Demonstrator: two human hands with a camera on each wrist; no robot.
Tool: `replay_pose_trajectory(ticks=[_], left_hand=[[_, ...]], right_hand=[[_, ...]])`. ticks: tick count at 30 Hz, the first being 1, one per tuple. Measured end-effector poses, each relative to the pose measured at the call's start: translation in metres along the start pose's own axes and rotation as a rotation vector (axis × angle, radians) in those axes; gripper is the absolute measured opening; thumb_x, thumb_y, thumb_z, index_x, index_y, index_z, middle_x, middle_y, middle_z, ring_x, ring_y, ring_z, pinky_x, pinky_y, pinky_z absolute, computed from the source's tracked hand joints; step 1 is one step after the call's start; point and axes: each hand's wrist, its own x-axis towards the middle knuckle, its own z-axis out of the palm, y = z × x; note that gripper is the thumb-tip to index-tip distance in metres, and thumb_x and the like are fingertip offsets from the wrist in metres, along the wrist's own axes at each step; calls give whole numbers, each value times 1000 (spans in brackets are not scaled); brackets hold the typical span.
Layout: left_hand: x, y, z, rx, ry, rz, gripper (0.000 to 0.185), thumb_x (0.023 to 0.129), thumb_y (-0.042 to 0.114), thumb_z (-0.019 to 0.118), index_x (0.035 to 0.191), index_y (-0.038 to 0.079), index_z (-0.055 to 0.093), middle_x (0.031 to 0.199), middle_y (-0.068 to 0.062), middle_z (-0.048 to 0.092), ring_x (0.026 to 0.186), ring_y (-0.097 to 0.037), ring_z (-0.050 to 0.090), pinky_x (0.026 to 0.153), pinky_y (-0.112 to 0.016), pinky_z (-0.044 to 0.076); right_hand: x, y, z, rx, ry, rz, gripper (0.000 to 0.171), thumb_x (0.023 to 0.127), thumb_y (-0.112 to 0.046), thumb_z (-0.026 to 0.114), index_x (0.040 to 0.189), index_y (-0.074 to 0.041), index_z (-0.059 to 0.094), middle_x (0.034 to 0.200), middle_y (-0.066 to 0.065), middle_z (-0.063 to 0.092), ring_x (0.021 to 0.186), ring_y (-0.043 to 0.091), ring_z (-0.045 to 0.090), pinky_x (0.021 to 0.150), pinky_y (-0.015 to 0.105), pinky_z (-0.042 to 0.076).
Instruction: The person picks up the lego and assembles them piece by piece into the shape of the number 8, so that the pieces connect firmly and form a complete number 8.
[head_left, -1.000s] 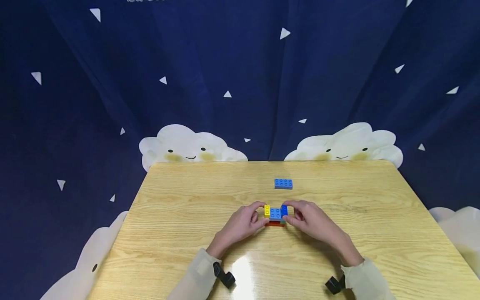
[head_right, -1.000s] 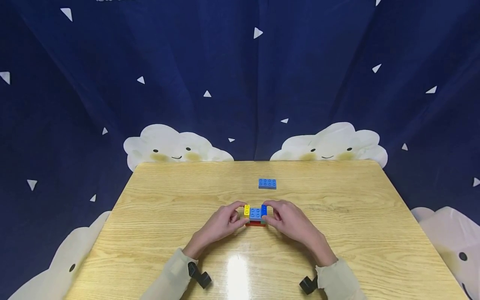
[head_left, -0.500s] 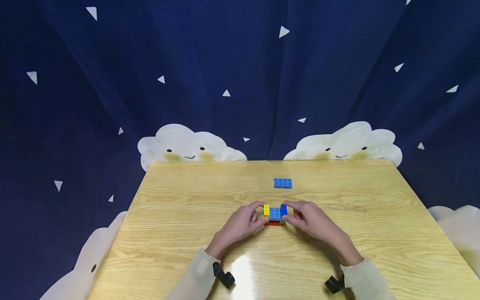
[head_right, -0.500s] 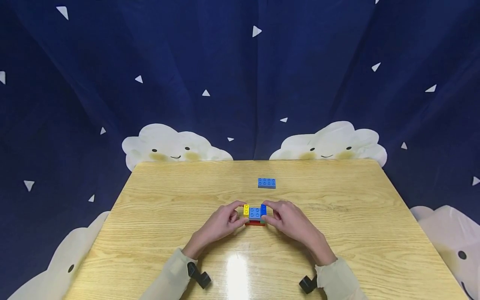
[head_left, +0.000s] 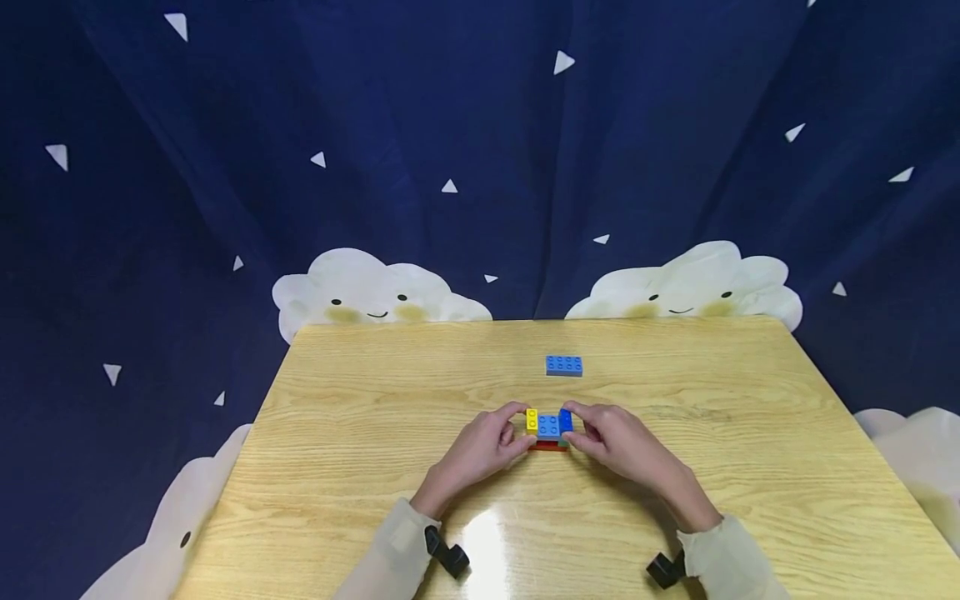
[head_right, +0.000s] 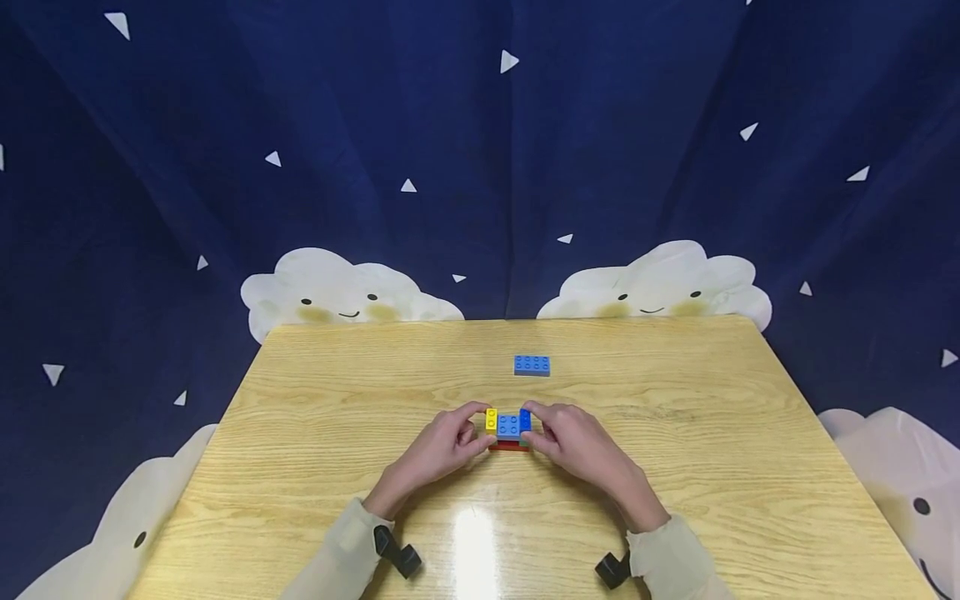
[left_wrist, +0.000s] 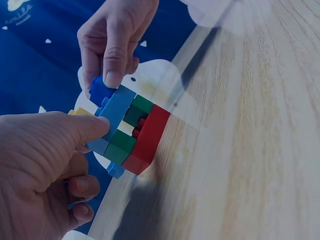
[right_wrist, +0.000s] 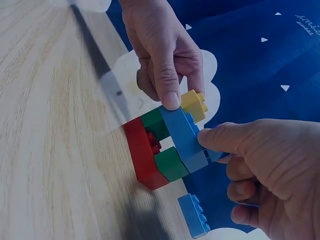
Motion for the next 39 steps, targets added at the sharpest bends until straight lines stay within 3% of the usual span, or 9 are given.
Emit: replay_pose_trajectory(ticks=[17,26,31,35,39], left_hand=[[0,-3,3,-3,-7,-7,46,101,31,72,141,12,61,60,10,45,49,-1,35,50,-20,29],[3,-6,8,10,23,17,44,102,32,70,140,11,61,59,11,43,49,-1,34,49,-20,29],[4,-10,14,76,5,-8,45,102,34,70,140,12,62,61,11,44,50,-2,35,50,-21,29],[3,-12,8,103,-27,-20,46,100,30,72,142,14,62,63,11,46,52,-2,38,50,-22,30],[1,-15,-5,78,-14,-27,46,98,19,71,143,13,62,62,10,47,52,-3,40,51,-23,32]], right_hand=[[-1,9,4,154,-43,14,41,100,-24,73,133,-1,67,65,-14,42,54,-1,36,51,20,32],[-1,19,8,271,-34,46,35,101,-24,72,131,-8,63,68,-12,46,56,1,39,54,22,36],[-2,24,11,271,-27,80,30,101,-30,72,126,-17,64,68,-10,49,57,2,41,54,22,36],[-2,25,13,246,-36,69,26,100,-32,73,121,-18,65,68,-9,49,57,1,41,53,21,35],[0,25,15,256,-52,65,26,101,-31,72,121,-17,65,68,-9,49,57,2,42,53,22,36]])
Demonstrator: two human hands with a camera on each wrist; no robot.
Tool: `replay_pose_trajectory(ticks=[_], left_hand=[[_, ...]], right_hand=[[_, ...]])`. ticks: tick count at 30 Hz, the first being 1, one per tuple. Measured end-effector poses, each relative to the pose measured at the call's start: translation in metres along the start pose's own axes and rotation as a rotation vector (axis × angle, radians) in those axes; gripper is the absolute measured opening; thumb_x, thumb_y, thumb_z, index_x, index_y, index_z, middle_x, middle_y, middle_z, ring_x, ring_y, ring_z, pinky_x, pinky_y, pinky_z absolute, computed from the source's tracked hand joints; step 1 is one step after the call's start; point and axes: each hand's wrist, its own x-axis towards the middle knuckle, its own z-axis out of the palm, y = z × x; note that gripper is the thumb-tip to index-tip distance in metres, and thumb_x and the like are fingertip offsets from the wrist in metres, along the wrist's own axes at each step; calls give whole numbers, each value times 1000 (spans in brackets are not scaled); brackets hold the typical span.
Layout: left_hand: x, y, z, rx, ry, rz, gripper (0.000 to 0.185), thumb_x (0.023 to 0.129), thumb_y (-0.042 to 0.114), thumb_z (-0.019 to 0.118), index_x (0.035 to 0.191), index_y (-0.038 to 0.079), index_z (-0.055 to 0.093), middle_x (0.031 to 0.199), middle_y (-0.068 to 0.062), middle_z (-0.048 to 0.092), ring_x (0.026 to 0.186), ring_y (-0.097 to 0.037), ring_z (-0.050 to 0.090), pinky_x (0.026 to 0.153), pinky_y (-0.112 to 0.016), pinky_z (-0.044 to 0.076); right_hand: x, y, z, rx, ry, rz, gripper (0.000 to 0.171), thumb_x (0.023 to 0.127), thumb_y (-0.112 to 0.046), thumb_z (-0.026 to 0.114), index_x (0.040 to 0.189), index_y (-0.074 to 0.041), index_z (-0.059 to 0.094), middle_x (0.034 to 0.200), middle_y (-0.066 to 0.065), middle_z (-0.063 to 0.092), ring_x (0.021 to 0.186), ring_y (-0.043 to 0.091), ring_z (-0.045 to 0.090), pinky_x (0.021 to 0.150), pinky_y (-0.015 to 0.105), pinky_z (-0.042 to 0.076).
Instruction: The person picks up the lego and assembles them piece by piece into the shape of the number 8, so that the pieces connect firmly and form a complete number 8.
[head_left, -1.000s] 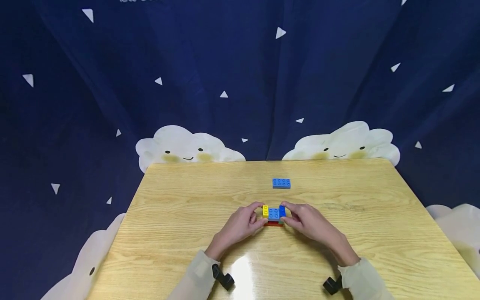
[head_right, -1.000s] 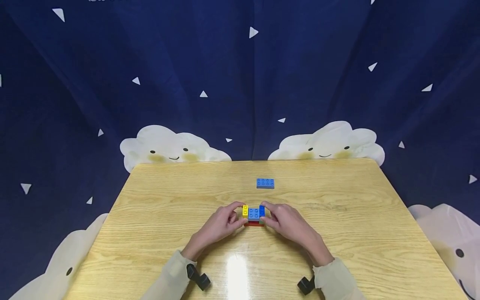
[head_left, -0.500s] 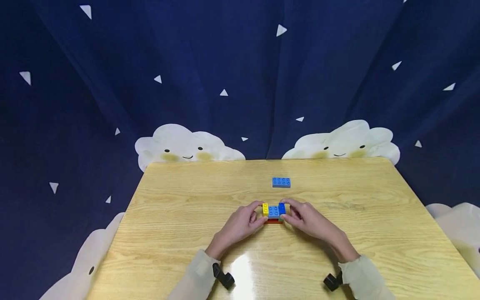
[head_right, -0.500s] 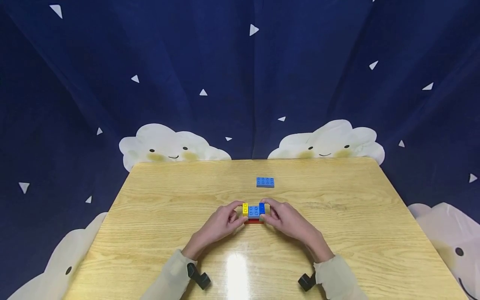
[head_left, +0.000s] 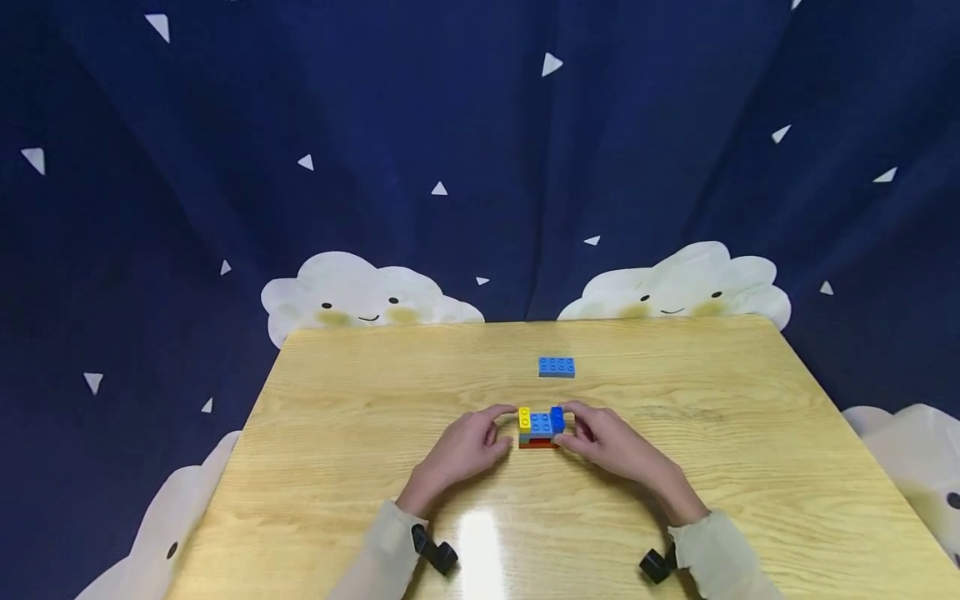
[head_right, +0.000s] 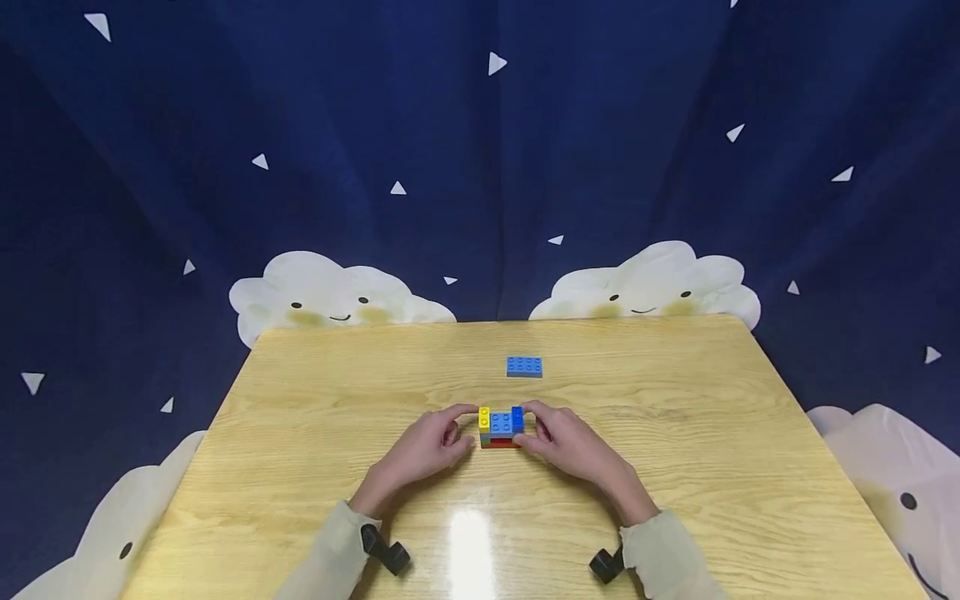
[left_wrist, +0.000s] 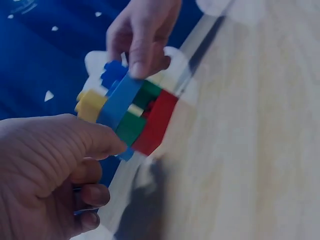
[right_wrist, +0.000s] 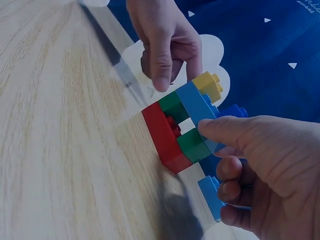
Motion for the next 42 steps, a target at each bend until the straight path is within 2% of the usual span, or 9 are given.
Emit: replay_pose_trajectory(ticks=[4,8,12,21,28,34,37,40,42], left_hand=[[3,-4,-8,-41,23,-20,42,100,17,69,142,10,63,61,9,47,51,-4,40,51,-23,33],[16,-6,-9,-47,29,-19,40,103,22,67,141,10,64,63,7,49,52,-4,41,52,-23,33],[35,-7,-7,-10,18,-7,41,103,23,67,142,11,63,64,6,51,54,-7,43,53,-24,33],[74,-11,0,80,-27,-30,46,103,26,65,145,11,59,66,5,52,55,-9,45,52,-26,33],[96,-13,2,98,-32,-27,52,101,24,65,150,11,54,68,3,53,58,-12,47,55,-28,35],[114,-15,6,145,-32,3,53,100,25,67,149,10,55,69,4,53,60,-11,47,57,-29,37],[122,-11,7,163,-47,8,52,101,26,67,149,10,56,70,3,53,63,-12,49,60,-30,40],[129,-9,9,185,-63,4,52,101,29,67,149,10,56,78,1,57,74,-15,54,72,-35,49],[131,-9,10,195,-69,1,51,102,29,67,148,10,57,89,-2,65,83,-18,59,82,-39,52]], right_hand=[[0,1,1,23,-17,7,25,101,-31,71,121,-17,65,67,-10,49,57,1,42,54,22,35],[-1,3,1,29,-25,-4,19,102,-29,71,115,-18,63,67,-9,48,56,1,41,54,21,34],[-2,5,2,37,-33,-9,19,102,-29,70,116,-18,63,67,-9,48,56,0,41,53,20,33],[-3,4,2,4,-37,6,19,103,-30,70,115,-18,63,66,-10,47,54,0,39,53,20,32],[-4,3,2,0,-39,14,18,102,-31,70,114,-20,62,65,-12,47,54,-1,40,53,19,31],[-5,4,3,11,-39,8,21,102,-32,71,113,-16,63,65,-11,47,54,0,40,52,20,32],[-6,4,0,-3,-43,13,20,101,-33,71,111,-18,63,65,-11,47,54,0,40,53,19,32],[-6,2,-4,-20,-50,7,17,101,-33,71,109,-21,62,65,-11,48,54,0,40,53,19,33],[-6,1,-5,-31,-54,4,19,101,-34,71,113,-21,63,65,-11,48,54,0,40,54,19,34]])
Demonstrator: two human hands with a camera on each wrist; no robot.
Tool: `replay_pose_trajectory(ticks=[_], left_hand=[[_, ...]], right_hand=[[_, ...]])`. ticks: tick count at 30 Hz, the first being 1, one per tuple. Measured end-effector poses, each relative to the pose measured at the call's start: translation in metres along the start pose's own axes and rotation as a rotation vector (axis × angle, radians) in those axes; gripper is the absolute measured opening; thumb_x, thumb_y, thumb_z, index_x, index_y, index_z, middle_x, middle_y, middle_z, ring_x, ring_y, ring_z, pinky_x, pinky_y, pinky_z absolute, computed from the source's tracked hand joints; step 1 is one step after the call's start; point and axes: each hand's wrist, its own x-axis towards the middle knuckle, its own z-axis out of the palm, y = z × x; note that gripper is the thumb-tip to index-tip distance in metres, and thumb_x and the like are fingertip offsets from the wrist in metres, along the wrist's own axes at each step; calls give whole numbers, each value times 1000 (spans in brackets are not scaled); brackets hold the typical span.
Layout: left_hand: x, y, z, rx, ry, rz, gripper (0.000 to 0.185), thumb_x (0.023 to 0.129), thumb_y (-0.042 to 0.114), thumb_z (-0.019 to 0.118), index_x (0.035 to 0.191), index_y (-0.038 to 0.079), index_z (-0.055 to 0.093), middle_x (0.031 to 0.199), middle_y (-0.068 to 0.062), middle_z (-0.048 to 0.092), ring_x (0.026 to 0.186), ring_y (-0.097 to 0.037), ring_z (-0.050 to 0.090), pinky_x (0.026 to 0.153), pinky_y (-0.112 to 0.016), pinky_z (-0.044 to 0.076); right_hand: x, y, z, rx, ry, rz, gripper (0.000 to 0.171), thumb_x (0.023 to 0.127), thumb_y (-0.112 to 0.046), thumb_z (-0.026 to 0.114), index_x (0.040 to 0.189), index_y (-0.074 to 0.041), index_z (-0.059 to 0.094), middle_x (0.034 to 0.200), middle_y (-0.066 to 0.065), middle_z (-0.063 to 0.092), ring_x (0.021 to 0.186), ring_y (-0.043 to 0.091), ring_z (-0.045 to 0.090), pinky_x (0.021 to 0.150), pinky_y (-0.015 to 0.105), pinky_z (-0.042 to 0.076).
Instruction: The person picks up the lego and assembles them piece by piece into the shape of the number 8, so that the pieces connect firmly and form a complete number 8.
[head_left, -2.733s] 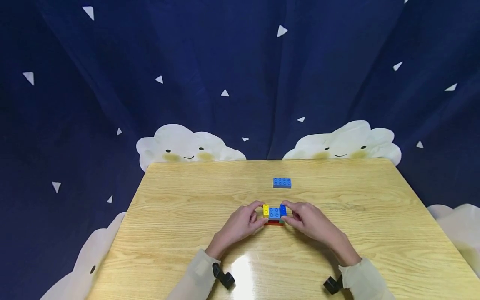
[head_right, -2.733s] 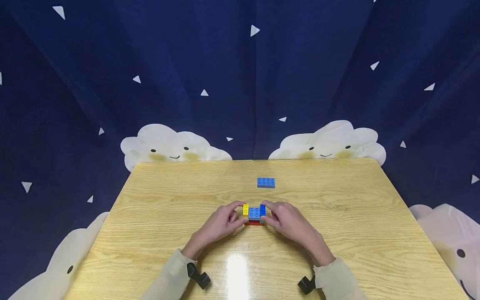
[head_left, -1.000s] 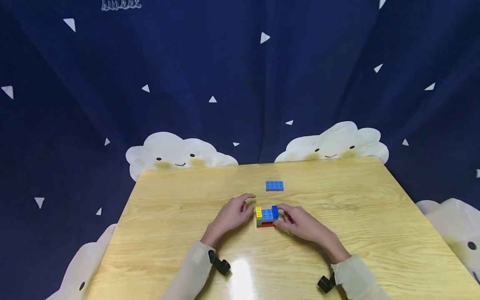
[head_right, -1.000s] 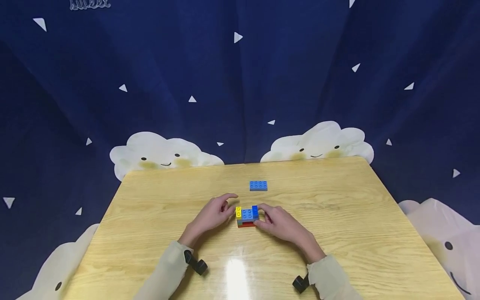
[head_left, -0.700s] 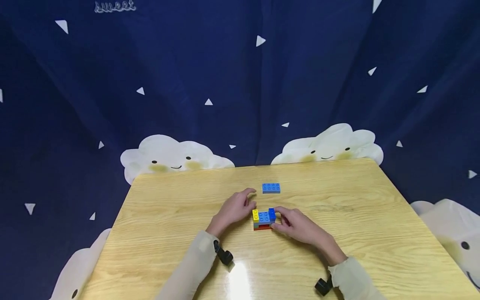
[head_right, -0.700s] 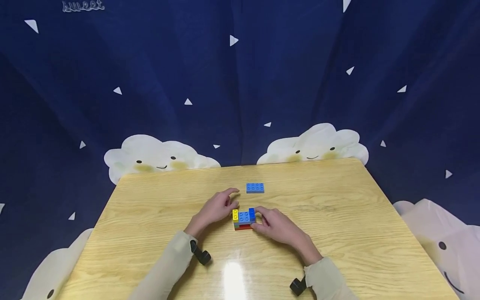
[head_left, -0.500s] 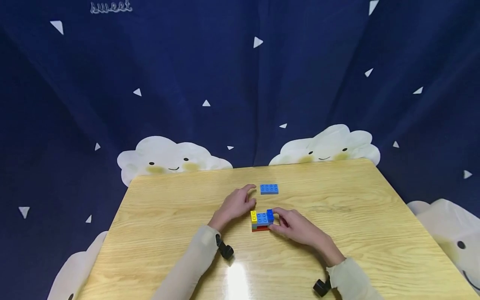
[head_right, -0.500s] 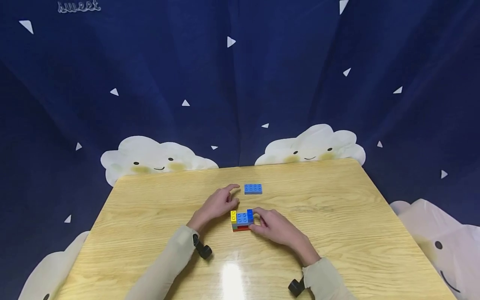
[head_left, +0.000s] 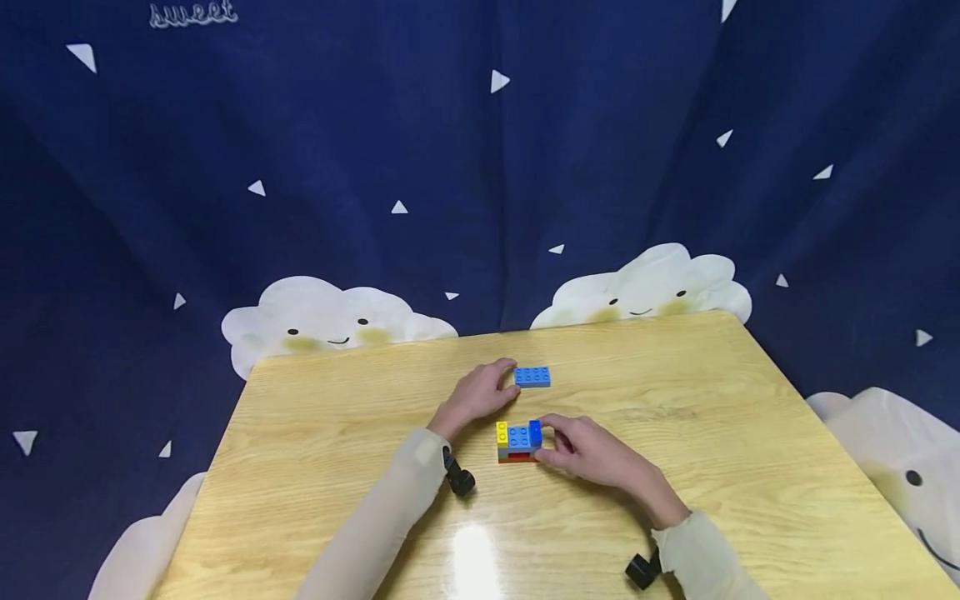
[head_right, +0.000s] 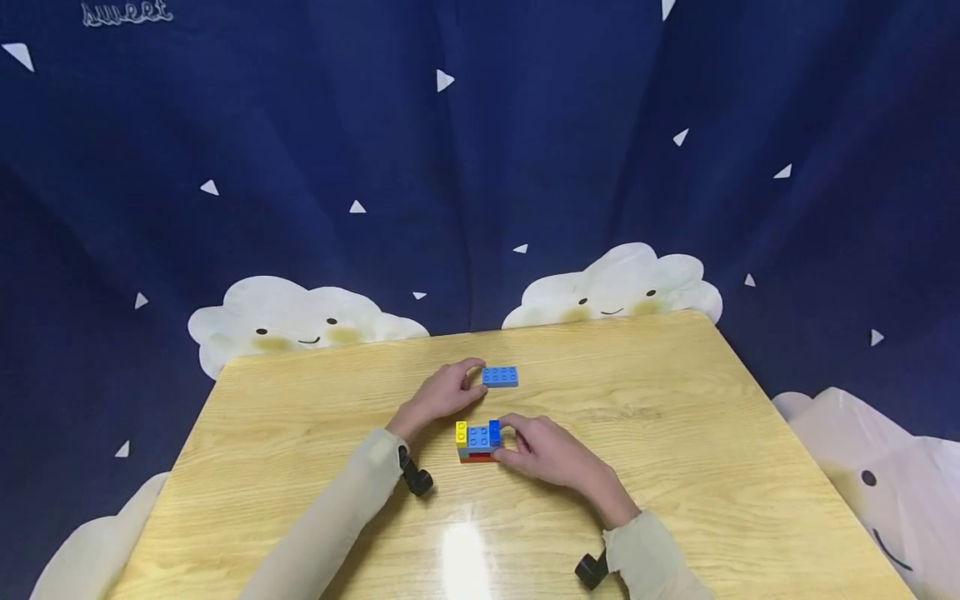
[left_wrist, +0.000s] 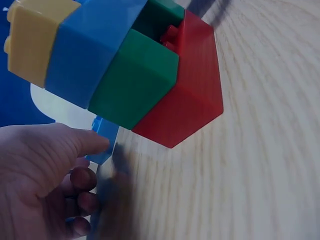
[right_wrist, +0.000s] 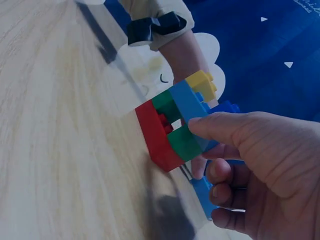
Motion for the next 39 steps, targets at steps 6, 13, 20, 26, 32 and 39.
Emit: replay_pose_trajectory(ticks=[6,13,20,26,32,39], left_hand=[[0,-2,0,2,-5,0,42,101,28,69,140,13,65,118,-5,72,98,-21,64,88,-41,53],[-1,-2,-1,27,-5,-8,38,100,32,71,133,13,69,115,-3,73,96,-20,64,84,-39,53],[-12,-4,-4,53,-7,-27,34,99,32,72,126,11,71,90,1,66,81,-17,59,75,-35,50],[-28,-10,-6,23,-2,-42,40,101,31,70,131,7,68,75,2,53,69,-15,50,63,-31,40],[-51,-16,-14,-26,30,-86,45,103,36,66,139,10,64,68,5,48,60,-11,43,56,-29,33],[-80,-5,-41,-101,93,-68,48,105,36,64,144,8,60,64,4,50,53,-10,41,51,-28,32]], right_hand=[[2,-6,-1,4,8,-8,42,102,-38,70,134,-11,64,65,-12,50,54,0,42,58,22,42],[3,-7,-2,22,20,-13,48,103,-38,68,137,-5,63,66,-11,51,54,0,42,56,22,41],[3,-6,0,43,17,11,47,102,-39,69,138,-9,63,64,-11,49,52,0,41,59,22,42],[1,-6,1,73,41,20,43,101,-38,71,133,-11,65,63,-11,47,52,0,38,53,20,33],[2,-5,3,94,59,29,42,100,-38,71,133,-12,65,65,-9,48,52,1,38,53,21,33],[4,-4,5,89,71,14,38,100,-36,73,130,-14,67,65,-11,47,53,0,37,53,20,33]])
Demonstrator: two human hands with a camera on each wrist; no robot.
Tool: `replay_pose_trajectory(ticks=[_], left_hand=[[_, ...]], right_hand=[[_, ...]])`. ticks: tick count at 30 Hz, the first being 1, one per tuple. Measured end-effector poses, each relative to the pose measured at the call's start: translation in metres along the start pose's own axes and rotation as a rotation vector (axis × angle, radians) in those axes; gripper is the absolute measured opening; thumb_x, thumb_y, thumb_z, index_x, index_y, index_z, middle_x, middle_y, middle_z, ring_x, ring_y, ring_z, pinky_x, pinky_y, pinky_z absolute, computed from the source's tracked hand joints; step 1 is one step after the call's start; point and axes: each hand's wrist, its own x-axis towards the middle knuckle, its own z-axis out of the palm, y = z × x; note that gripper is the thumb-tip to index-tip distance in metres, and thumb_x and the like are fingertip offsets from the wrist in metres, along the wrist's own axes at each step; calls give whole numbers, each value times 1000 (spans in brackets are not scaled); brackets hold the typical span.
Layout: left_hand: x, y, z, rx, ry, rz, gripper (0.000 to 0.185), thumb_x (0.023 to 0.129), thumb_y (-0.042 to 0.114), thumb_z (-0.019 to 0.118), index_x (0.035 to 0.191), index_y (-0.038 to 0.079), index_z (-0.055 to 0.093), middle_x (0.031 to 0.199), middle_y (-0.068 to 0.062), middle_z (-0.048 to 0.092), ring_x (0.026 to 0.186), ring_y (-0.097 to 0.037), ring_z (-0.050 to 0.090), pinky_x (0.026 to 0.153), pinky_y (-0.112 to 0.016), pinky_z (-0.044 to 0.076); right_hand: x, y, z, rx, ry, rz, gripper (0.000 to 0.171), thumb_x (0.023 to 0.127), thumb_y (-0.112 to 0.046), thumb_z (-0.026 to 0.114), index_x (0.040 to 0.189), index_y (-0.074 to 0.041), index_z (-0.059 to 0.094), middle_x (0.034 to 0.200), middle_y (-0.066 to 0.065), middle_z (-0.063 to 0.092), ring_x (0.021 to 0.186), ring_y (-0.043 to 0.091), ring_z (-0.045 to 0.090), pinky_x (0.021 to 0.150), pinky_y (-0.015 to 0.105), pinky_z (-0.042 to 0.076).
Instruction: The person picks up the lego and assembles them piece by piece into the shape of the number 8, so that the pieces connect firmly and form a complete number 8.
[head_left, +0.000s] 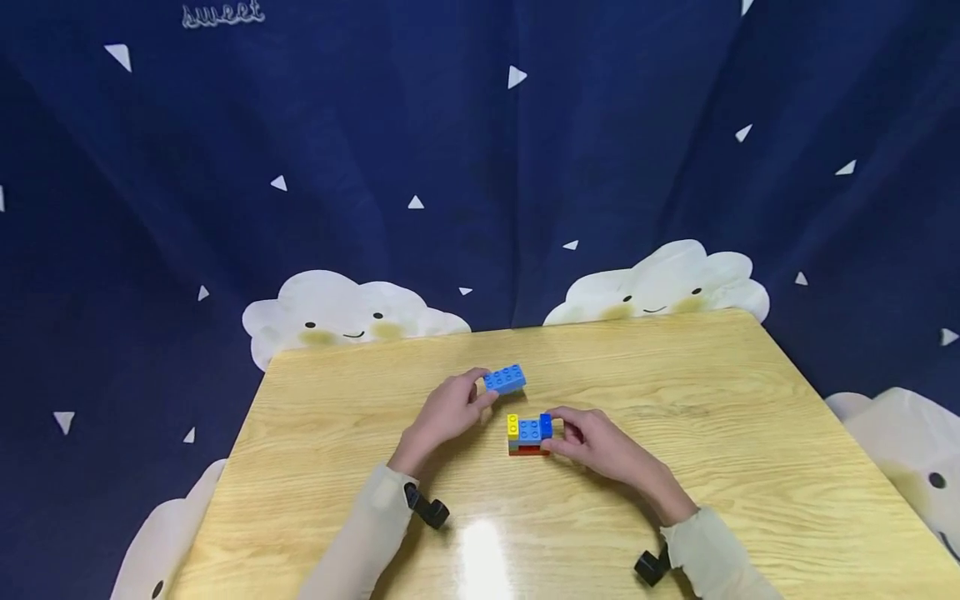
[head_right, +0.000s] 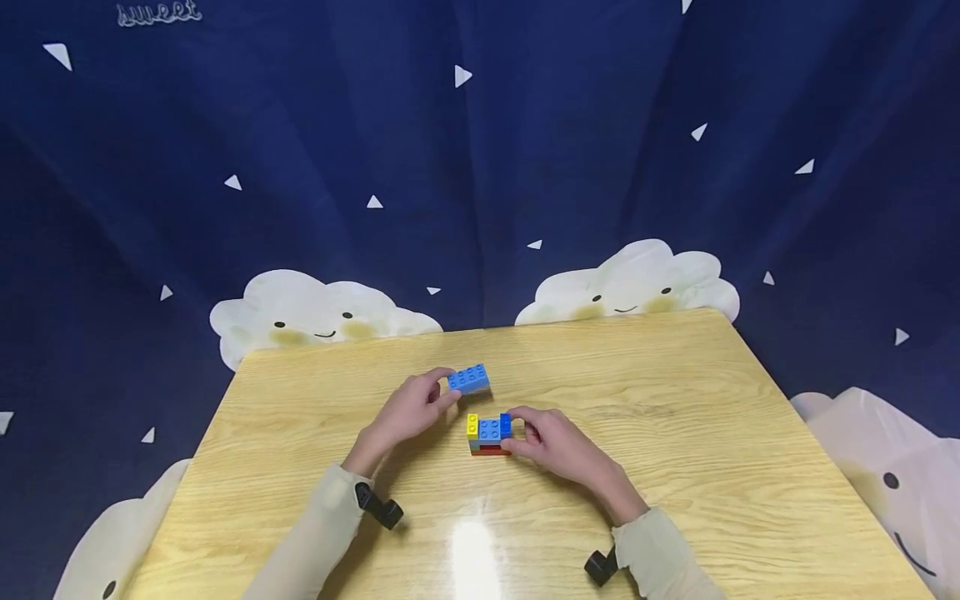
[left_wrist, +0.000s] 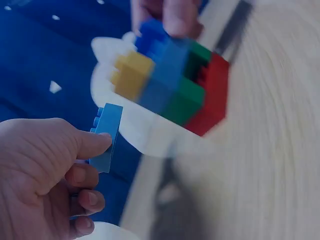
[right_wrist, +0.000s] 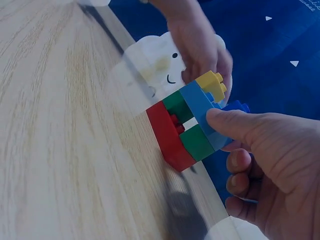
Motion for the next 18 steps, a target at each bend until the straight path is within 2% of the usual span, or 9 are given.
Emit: replay_pose_trajectory(ticks=[4,7,12,18], left_hand=[[-14,16,-14,3,14,28,47,106,35,63,145,9,60,65,4,50,54,-10,42,52,-27,32],[-23,27,-17,10,15,57,44,106,35,63,143,12,61,66,4,50,55,-10,42,53,-27,33],[-37,37,-9,6,-3,89,43,106,36,62,141,12,62,65,6,48,54,-8,41,53,-25,32],[-48,41,3,-11,-27,113,44,106,34,63,143,10,60,65,7,47,51,-8,38,51,-25,30]], right_hand=[[0,0,1,-6,10,-5,37,99,-35,73,129,-14,67,65,-12,47,54,0,38,53,20,32],[1,2,2,-8,14,-10,32,100,-35,73,125,-17,68,65,-12,47,55,0,38,53,20,32],[2,4,4,-4,17,-19,33,100,-37,72,127,-19,68,66,-11,48,55,1,40,53,20,32],[2,3,5,-1,25,-34,37,100,-35,72,130,-14,68,65,-9,48,54,0,39,52,20,32]])
